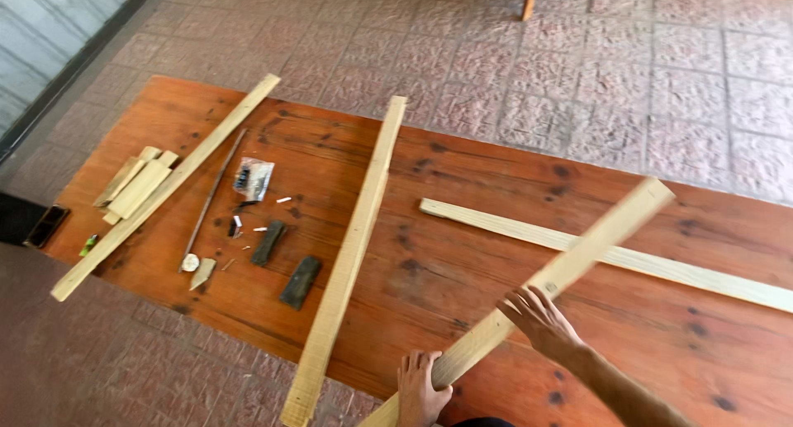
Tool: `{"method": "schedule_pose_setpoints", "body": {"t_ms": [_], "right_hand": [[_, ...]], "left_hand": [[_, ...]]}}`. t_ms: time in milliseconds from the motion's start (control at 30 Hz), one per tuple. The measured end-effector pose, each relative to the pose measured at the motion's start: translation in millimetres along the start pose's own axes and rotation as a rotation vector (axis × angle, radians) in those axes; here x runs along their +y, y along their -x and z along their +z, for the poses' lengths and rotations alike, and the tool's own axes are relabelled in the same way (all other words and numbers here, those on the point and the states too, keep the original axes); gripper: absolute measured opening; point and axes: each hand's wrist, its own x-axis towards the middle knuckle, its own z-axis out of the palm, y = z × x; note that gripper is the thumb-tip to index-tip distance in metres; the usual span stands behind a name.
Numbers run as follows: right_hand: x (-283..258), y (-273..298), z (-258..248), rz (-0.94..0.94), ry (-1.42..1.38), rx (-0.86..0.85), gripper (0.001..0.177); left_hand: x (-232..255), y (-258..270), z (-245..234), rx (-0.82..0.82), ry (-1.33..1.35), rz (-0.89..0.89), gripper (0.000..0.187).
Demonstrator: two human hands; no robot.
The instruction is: The person sands several long wooden planks laid out on a workbench using a sanding block. They move the block back and forth along each plank, then stack the finished pieces.
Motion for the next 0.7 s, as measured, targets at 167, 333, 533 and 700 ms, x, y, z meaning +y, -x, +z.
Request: {"method": "schedule_pose_setpoints", "body": {"t_ms": [167,333,533,700], "right_hand": [[-50.2,173.9,-30.8,0.287,-0.046,-0.062,0.078],[-105.1,281.5,-54.3,0.631,-0.207,-0.277,0.090],[-115.7,328.5,-65.6,0.716,-0.292,-0.260,0.092],[-74.3,329.0,-56.4,0.683,-0.241,-0.212,0.095]], "left_hand": [[59.7,32.9,32.7,-0.223,0.016,0.082,0.072],[96.4,38.4,66.5,-0.324,-0.096,0.357,0.077],[140.6,25.3,75.1,-0.436,-0.126,0.434,0.081],[157.2,-9.1,70.6,-0.444,-0.207,0.514,0.072]]}}
